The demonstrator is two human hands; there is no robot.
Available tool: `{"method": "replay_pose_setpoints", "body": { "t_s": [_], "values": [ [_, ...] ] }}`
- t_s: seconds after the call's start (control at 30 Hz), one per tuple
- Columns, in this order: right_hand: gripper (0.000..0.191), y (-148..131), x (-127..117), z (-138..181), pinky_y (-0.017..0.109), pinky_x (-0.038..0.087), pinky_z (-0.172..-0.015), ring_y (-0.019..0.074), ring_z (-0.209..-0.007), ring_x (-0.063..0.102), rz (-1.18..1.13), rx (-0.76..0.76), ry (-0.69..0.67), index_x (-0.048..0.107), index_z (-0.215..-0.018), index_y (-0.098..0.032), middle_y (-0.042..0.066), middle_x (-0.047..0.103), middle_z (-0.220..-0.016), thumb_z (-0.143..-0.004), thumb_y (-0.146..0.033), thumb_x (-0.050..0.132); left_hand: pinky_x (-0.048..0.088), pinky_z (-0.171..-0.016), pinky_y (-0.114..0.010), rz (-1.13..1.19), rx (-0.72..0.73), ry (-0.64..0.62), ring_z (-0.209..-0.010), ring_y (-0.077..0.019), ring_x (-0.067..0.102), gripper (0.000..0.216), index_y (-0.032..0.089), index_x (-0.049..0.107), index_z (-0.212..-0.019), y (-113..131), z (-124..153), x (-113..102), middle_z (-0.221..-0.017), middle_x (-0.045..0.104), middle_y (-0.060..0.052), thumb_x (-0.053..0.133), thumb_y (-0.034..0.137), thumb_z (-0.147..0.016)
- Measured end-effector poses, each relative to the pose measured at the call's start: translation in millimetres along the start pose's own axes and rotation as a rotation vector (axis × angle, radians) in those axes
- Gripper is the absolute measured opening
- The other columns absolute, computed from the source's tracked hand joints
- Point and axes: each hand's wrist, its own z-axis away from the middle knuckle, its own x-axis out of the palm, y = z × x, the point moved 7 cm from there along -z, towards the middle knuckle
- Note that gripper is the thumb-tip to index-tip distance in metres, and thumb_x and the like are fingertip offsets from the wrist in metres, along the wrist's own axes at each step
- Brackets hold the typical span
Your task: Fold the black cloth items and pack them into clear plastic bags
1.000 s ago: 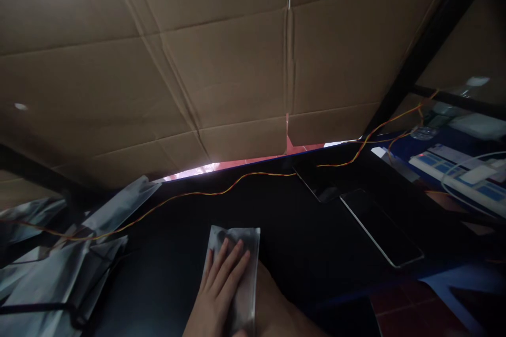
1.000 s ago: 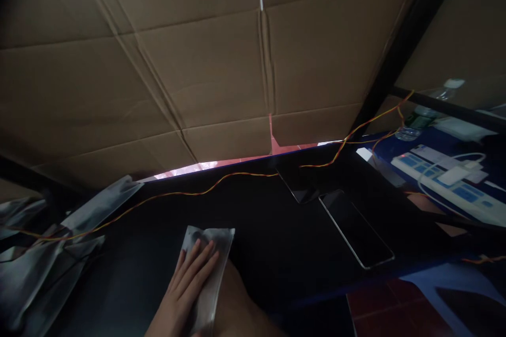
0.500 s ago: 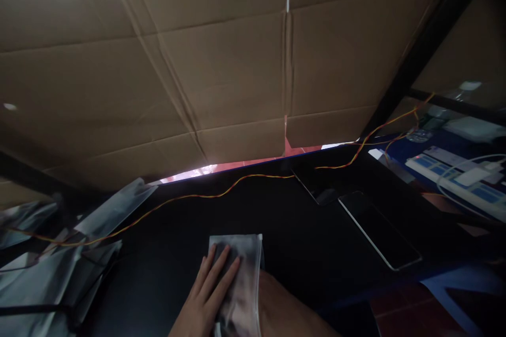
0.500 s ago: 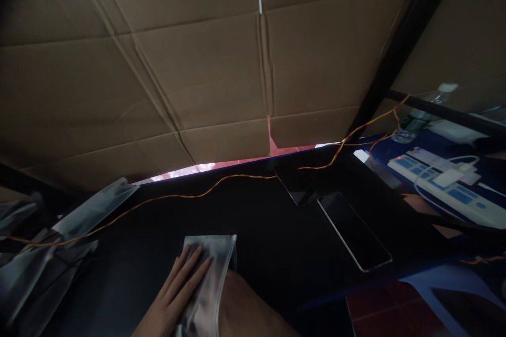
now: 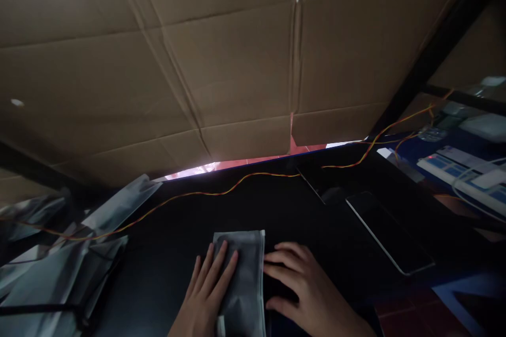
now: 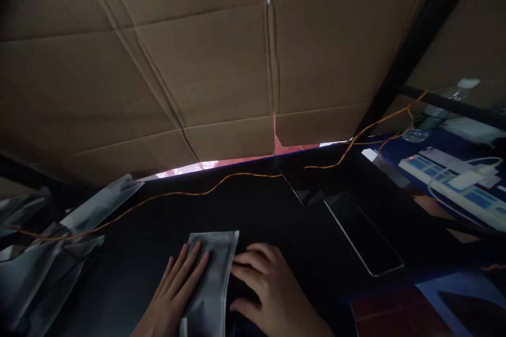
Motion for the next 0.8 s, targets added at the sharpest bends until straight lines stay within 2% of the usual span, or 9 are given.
{"method": "replay_pose_setpoints", "body": {
  "t_s": [0.1,0.23,0.4,0.5,0.6,0.67,0.8],
  "values": [
    [0.075,9.6,8.7,4.2,0.057,0.042,-0.123,0.0368,-0.149,0.049,0.070,0.050,-0.019,0.064,-0.153,-0.038,0.001,0.065,-0.158,-0.084,-0.029,0.093,0.050,-0.115,-0.073,0.015,-0.036,-0.042,-0.160,-0.0512,0.036,0.139,0.026,0.008,-0.177,3.8,-4.2,-2.0,-0.177,0.030,-0.019,0.084,0.081,-0.074],
    [0.077,-0.5,24.3,-4.2,0.054,0.038,-0.125,0.0324,-0.153,0.044,0.056,-0.035,-0.002,0.056,-0.158,-0.045,-0.004,0.064,-0.159,-0.089,-0.022,0.082,0.049,-0.114,-0.077,0.011,-0.059,-0.093,-0.161,-0.0532,0.031,0.140,0.030,0.002,-0.176,8.7,-7.6,-1.7,-0.178,0.027,-0.018,0.090,0.068,-0.074],
    [0.086,-9.0,15.6,-13.9,0.057,0.038,-0.126,0.0336,-0.160,0.038,0.051,-0.006,0.038,0.047,-0.164,-0.045,-0.003,0.064,-0.160,-0.091,-0.017,0.081,0.049,-0.109,-0.082,-0.034,-0.031,-0.095,-0.159,-0.0548,0.034,0.134,0.026,-0.003,-0.176,14.1,-13.5,-9.0,-0.176,0.027,-0.022,0.085,0.056,-0.080],
    [0.088,-4.0,6.3,-6.7,0.055,0.037,-0.129,0.0313,-0.166,0.029,0.002,-0.018,-0.021,0.043,-0.167,-0.045,-0.004,0.055,-0.168,-0.093,-0.022,0.084,0.052,-0.106,-0.081,-0.061,0.006,-0.077,-0.158,-0.0551,0.036,0.127,0.023,0.003,-0.177,15.5,-17.9,-20.6,-0.176,0.028,-0.023,0.081,0.063,-0.084],
    [0.073,15.2,-5.4,6.7,0.051,0.039,-0.129,0.0287,-0.164,0.034,-0.017,0.054,0.004,0.050,-0.164,-0.041,-0.003,0.051,-0.171,-0.098,-0.033,0.081,0.054,-0.104,-0.080,-0.069,0.038,-0.046,-0.159,-0.0556,0.035,0.127,0.021,0.008,-0.177,14.2,-21.3,-27.8,-0.175,0.031,-0.024,0.072,0.081,-0.086],
    [0.066,28.1,-10.8,13.9,0.053,0.038,-0.130,0.0306,-0.163,0.037,0.024,0.130,0.044,0.057,-0.160,-0.038,0.000,0.052,-0.171,-0.098,-0.038,0.081,0.053,-0.106,-0.079,-0.063,0.052,-0.034,-0.159,-0.0545,0.035,0.130,0.021,0.009,-0.177,13.8,-23.4,-26.8,-0.173,0.034,-0.025,0.064,0.092,-0.083],
    [0.085,27.7,-1.1,10.4,0.063,0.034,-0.130,0.0378,-0.166,0.030,0.113,0.155,-0.014,0.054,-0.162,-0.038,0.001,0.038,-0.178,-0.086,-0.037,0.092,0.055,-0.106,-0.075,-0.049,0.090,-0.019,-0.157,-0.0522,0.041,0.131,0.017,0.010,-0.176,21.0,-29.6,-17.6,-0.172,0.038,-0.025,0.061,0.094,-0.083]
  ]
}}
